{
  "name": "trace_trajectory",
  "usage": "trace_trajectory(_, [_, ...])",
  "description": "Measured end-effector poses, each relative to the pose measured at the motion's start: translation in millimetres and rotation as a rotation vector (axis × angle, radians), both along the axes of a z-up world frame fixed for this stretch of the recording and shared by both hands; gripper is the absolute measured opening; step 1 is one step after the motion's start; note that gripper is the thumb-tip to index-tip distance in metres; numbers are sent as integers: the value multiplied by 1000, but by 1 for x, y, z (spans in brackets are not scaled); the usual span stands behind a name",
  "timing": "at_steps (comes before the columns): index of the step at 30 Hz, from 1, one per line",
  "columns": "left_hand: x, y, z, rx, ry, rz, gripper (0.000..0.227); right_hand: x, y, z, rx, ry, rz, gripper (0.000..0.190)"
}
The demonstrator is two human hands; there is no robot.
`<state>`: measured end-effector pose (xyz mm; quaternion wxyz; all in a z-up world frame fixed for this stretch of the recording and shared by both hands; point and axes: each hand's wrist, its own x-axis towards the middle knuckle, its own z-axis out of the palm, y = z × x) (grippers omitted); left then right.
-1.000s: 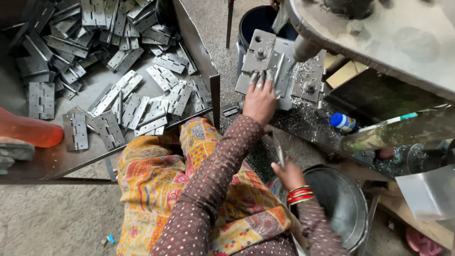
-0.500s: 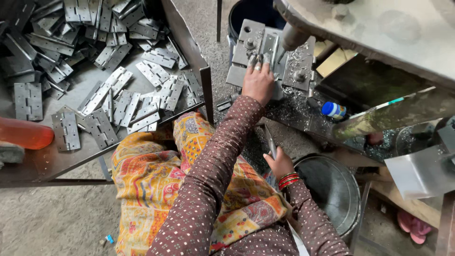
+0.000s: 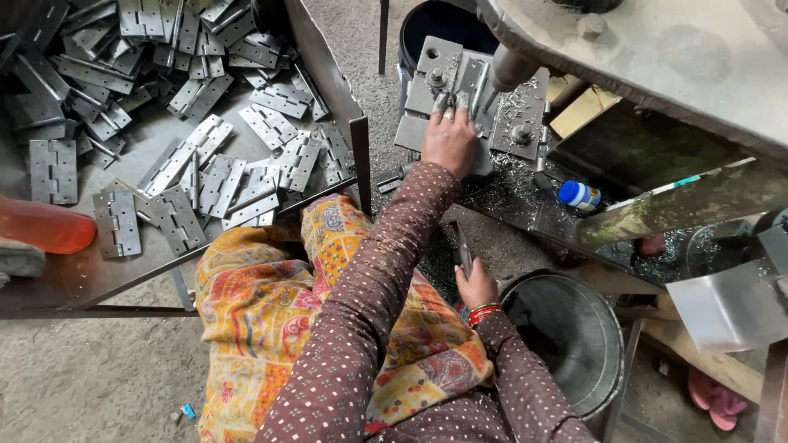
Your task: The person sits on the floor and repeatedly places metal hinge pieces into a manual punching machine. They position each piece under the press, operate the lever to punch a hole, and then remove the finished piece. The process is repeated for multiple hinge units from a nearby tray.
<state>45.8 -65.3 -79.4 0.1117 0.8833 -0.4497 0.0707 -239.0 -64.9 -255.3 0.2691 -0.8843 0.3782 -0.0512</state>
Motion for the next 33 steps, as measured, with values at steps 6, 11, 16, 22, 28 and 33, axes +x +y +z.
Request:
trace_trajectory(6, [-6, 11, 12, -117, -125, -12, 23, 1, -5, 12, 100, -32, 49, 39])
trace_trajectory(11, [5, 7, 9, 37, 56, 5, 21, 5, -41, 83, 53, 232, 175, 57])
trace_trajectory(16, [35, -24, 4, 20, 31, 29, 22, 6, -33, 80, 142, 188, 129, 48])
trace_trajectory(22, [37, -26, -6, -50, -39, 23, 22, -1, 1, -32, -35, 90, -40, 44])
trace_trajectory(28, [36, -15, 15, -23, 182, -31, 21, -6, -17, -35, 1, -140, 50, 45])
trace_trajectory(33, [16, 60, -2, -293, -48, 6, 40, -16, -31, 102, 270, 96, 42, 48])
